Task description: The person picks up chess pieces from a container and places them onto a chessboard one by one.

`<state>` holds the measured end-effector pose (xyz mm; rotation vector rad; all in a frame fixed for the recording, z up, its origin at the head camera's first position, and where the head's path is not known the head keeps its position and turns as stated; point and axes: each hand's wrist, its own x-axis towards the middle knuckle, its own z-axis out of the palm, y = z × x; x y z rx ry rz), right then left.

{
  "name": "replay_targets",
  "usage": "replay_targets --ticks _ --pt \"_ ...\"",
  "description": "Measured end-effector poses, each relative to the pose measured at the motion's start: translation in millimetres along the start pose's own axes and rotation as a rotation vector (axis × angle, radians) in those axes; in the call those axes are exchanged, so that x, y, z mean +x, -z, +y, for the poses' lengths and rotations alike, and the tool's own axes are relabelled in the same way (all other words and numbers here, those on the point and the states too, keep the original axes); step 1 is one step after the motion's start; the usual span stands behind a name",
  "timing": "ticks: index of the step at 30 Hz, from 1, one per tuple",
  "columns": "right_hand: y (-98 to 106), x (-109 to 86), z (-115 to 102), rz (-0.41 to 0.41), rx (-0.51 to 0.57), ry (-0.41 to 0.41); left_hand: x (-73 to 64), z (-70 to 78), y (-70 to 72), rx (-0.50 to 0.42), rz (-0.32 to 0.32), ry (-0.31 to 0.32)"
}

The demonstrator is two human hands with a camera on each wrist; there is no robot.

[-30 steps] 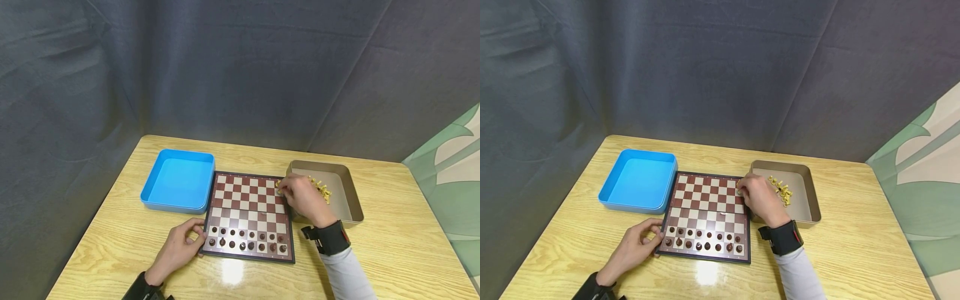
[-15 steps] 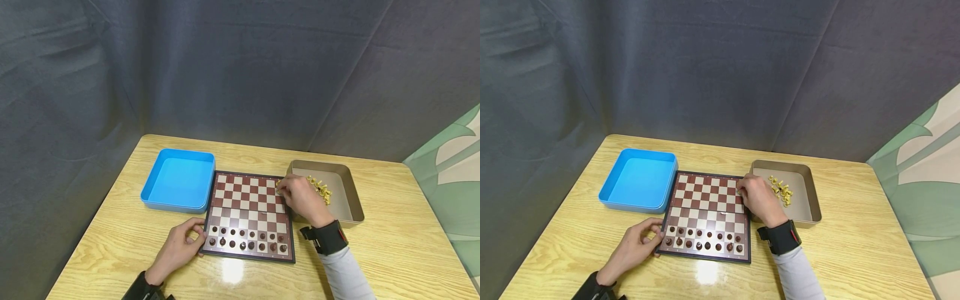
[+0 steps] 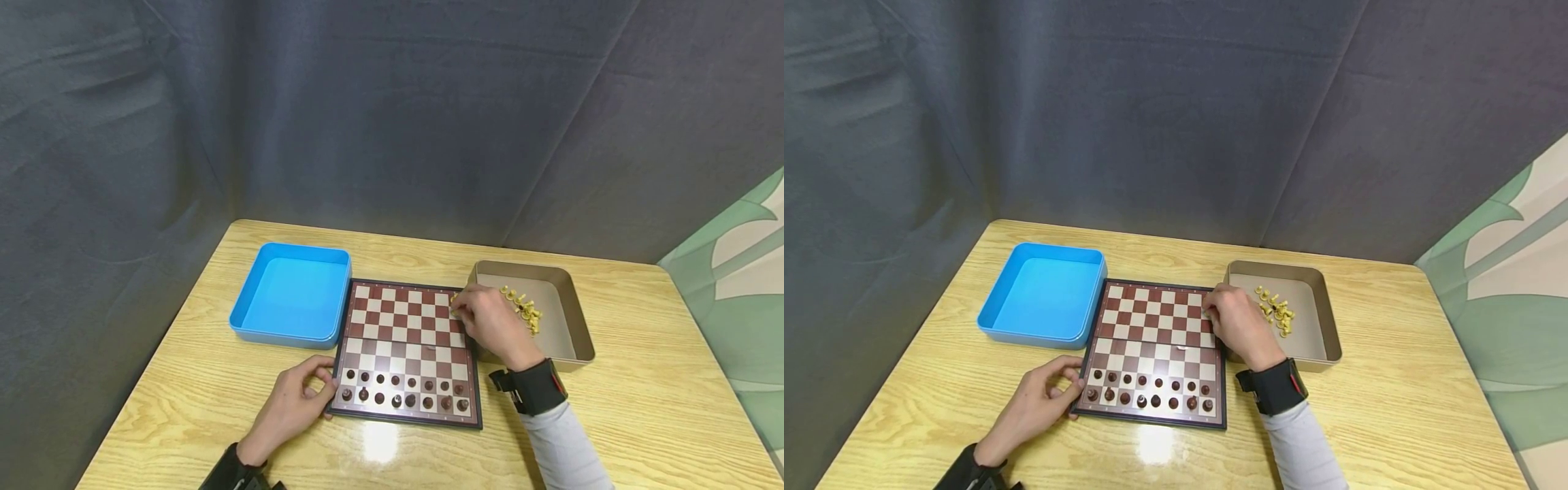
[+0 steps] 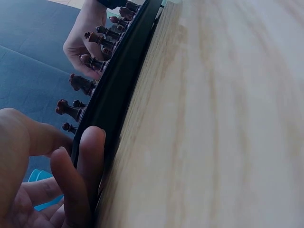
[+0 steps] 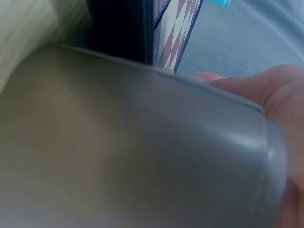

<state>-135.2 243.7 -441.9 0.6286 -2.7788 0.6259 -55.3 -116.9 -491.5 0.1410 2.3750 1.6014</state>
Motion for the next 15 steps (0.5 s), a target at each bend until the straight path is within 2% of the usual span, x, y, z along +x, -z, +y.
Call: replay_targets --ticks 15 --pt "-0.4 0.1 -0.7 -0.007 -0.001 -0.003 0.3 -1.6 -0.5 0.011 -0.003 0.001"
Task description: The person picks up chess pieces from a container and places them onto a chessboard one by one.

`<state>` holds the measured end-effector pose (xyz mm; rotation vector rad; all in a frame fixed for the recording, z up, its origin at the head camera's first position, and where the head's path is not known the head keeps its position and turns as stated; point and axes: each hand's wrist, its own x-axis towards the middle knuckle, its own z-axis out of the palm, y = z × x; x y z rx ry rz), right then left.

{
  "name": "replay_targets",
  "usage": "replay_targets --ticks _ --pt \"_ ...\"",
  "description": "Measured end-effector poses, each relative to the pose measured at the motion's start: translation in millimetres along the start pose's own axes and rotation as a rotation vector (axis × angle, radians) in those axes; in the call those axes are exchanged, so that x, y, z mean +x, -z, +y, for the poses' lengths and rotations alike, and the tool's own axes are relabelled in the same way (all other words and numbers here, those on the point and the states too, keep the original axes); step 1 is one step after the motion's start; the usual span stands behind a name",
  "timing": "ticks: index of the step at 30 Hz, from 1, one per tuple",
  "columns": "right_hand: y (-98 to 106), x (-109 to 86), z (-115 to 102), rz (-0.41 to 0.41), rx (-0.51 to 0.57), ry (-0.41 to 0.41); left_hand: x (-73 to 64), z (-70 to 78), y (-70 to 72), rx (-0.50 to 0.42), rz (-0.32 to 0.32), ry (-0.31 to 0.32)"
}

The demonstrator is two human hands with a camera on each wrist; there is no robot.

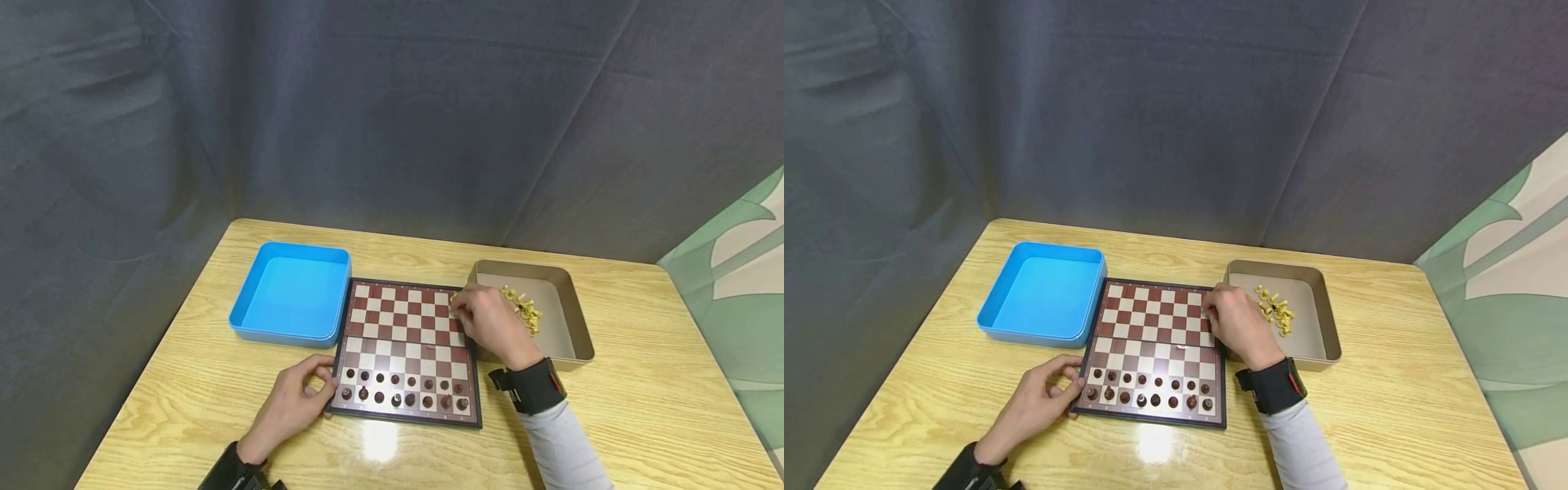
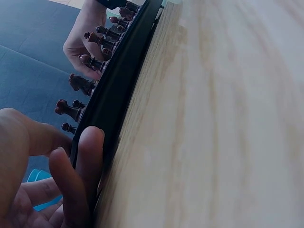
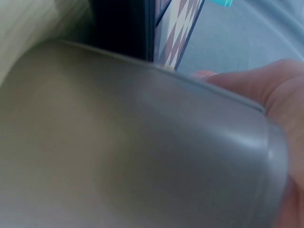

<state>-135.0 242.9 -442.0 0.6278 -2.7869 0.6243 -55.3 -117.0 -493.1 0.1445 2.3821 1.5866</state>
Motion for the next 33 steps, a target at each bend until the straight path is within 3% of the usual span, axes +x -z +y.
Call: replay_targets --ticks 10,19,26,33 --pt "8 -0.9 -1 -0.019 0.001 -0.017 -0.6 -1.3 -0.9 0.006 -0.006 0.003" --pt "29 -3.7 6 0.045 0.018 -0.033 1.0 -1.0 -0.2 0.017 0.003 0.0" --pt "45 -10.2 19 0.113 -0.083 -0.009 0.9 1.1 -0.3 -0.018 -0.001 -0.001" --pt "58 -16.9 31 0.108 -0.011 -0.094 -0.6 2.0 0.1 -0.04 0.0 0.006"
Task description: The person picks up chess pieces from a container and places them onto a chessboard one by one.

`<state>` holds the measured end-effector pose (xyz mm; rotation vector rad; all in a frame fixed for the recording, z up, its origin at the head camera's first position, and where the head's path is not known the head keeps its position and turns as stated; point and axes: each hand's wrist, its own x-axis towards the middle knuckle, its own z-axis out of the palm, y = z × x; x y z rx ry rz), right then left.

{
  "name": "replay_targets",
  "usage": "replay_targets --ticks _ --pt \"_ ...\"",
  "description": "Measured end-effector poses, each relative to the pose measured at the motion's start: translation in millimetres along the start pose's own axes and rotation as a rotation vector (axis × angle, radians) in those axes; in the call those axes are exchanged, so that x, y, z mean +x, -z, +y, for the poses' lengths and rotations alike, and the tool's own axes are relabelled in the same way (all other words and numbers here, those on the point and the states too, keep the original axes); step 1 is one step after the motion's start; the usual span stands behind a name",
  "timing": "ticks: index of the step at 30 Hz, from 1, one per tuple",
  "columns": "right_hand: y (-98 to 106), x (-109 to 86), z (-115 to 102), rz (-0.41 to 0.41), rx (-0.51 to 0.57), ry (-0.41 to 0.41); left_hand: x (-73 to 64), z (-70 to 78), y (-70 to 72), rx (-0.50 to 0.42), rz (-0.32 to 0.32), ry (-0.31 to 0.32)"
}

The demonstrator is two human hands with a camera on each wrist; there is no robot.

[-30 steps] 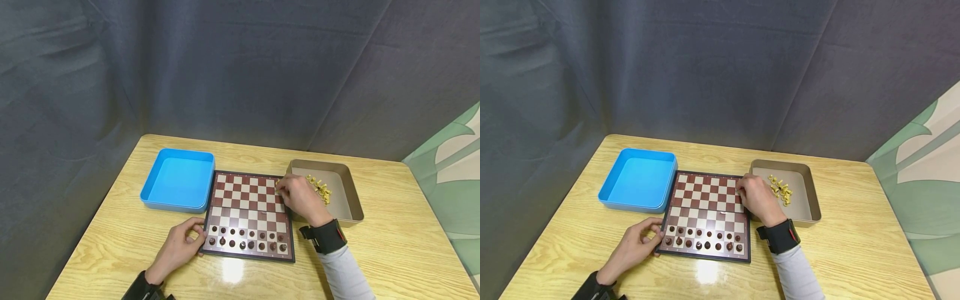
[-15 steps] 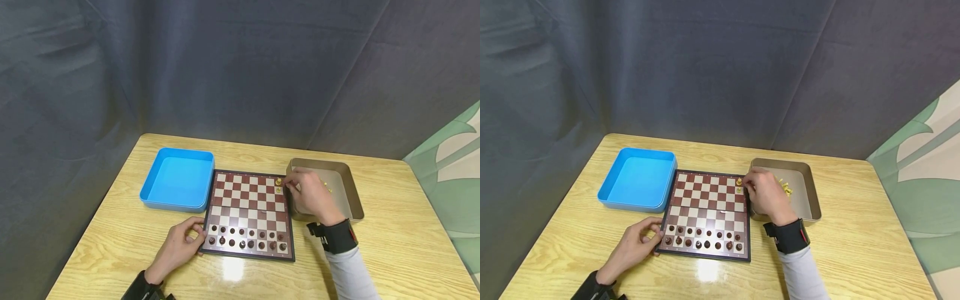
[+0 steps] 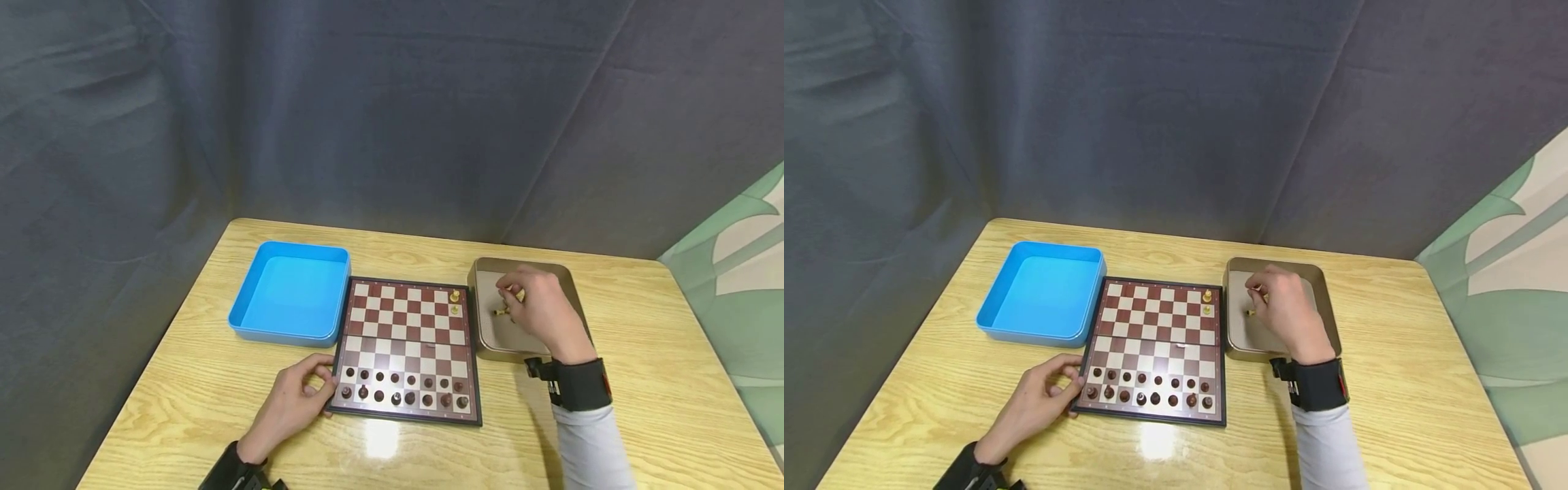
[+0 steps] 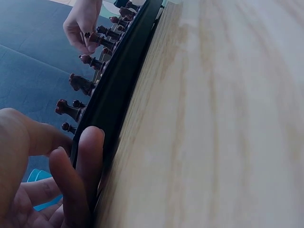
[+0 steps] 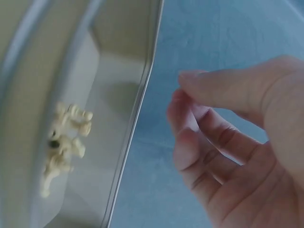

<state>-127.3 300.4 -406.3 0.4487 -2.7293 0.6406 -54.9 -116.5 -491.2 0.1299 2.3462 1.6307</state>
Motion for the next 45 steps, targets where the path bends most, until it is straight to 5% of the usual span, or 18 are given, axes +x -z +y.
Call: replay_targets --ticks 29,39,45 --pt "16 -16.0 38 -0.022 -0.036 -0.16 1.1 -2.4 0.0 0.029 -0.002 0.019" --pt "21 -18.0 46 -0.254 -0.028 -0.331 1.2 -2.1 0.3 0.026 -0.005 0.029" --pt "18 -18.7 49 -0.318 -0.02 -0.382 1.4 -2.4 0.1 0.028 -0.004 0.034"
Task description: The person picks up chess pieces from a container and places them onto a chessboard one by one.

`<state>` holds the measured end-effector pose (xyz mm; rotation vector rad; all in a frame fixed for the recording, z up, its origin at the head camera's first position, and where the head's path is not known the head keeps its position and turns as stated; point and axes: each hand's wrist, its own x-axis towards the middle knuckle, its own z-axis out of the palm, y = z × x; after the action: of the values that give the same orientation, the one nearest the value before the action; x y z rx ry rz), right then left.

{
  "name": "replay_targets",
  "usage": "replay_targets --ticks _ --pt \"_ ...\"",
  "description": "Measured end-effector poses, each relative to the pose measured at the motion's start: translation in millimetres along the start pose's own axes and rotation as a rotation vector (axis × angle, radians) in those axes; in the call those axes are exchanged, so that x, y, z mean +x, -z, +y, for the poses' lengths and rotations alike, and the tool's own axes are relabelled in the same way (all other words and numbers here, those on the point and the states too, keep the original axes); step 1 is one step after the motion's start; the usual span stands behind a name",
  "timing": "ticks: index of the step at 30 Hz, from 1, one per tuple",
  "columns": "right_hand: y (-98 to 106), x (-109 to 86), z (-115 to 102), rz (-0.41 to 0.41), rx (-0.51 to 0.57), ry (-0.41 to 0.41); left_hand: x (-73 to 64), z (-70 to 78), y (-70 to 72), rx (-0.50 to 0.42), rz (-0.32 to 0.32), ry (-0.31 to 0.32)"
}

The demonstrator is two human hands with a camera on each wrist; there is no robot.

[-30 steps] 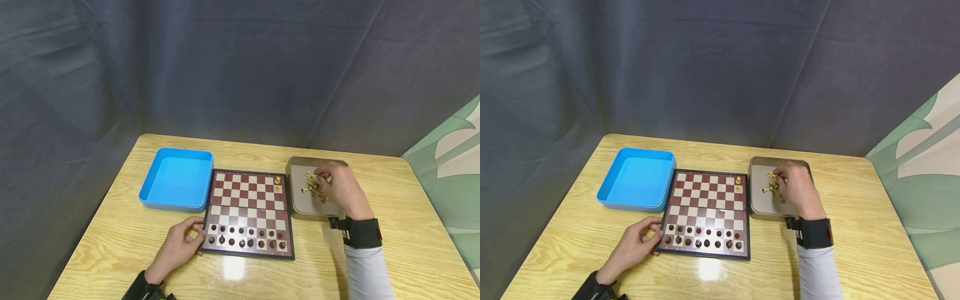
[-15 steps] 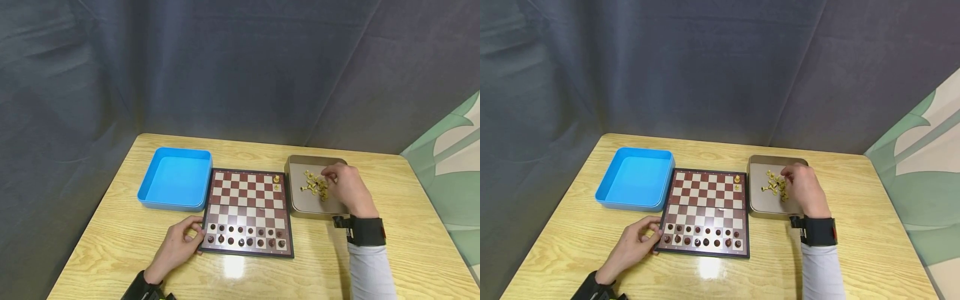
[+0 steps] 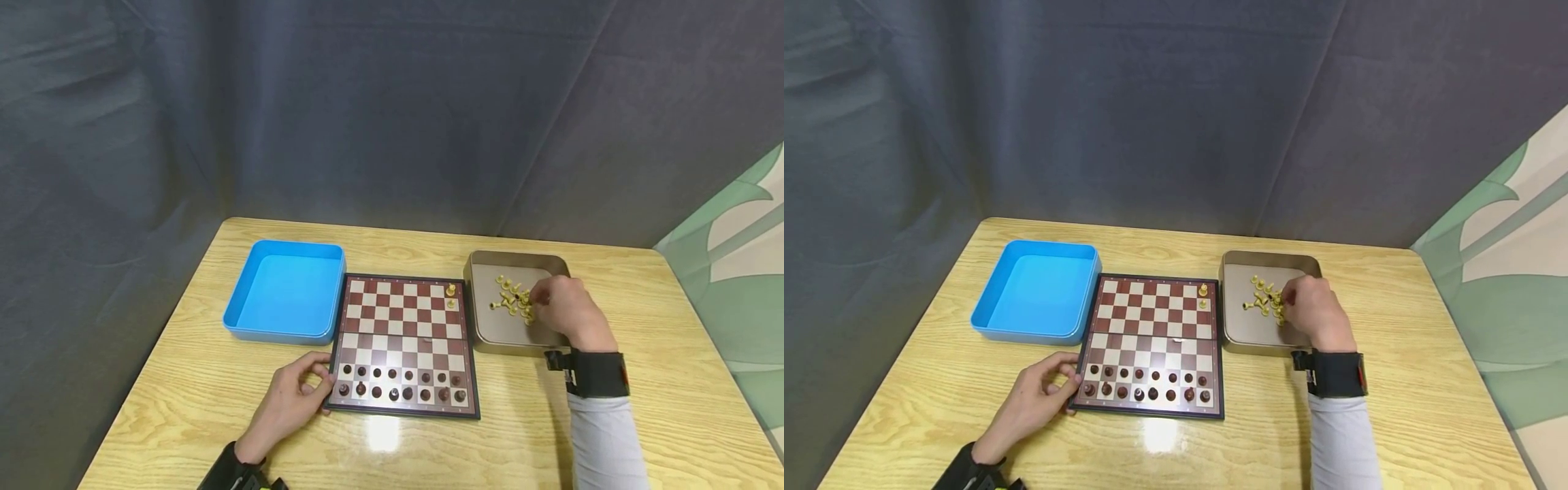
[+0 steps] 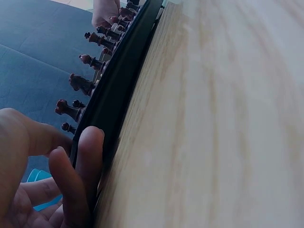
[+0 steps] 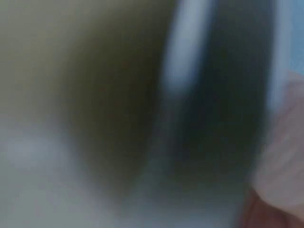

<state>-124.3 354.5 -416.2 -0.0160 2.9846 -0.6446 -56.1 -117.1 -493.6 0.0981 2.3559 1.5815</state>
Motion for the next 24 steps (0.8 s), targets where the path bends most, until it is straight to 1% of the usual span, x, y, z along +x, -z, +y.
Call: replay_targets --ticks 8,11,16,24 --pt "-5.5 4.1 1.4 -0.053 -0.074 -0.039 0.0 1.0 -0.5 -0.013 -0.005 -0.006" --pt "-6.9 4.5 0.3 -0.053 -0.089 -0.052 -0.1 1.6 -0.4 -0.015 -0.008 -0.011" --pt "-8.3 4.5 -1.0 -0.057 -0.087 -0.08 0.3 1.2 -0.7 -0.002 -0.001 -0.01" --pt "-10.3 3.7 -1.2 -0.072 -0.078 -0.083 -0.2 0.9 -0.7 0.009 0.01 -0.014"
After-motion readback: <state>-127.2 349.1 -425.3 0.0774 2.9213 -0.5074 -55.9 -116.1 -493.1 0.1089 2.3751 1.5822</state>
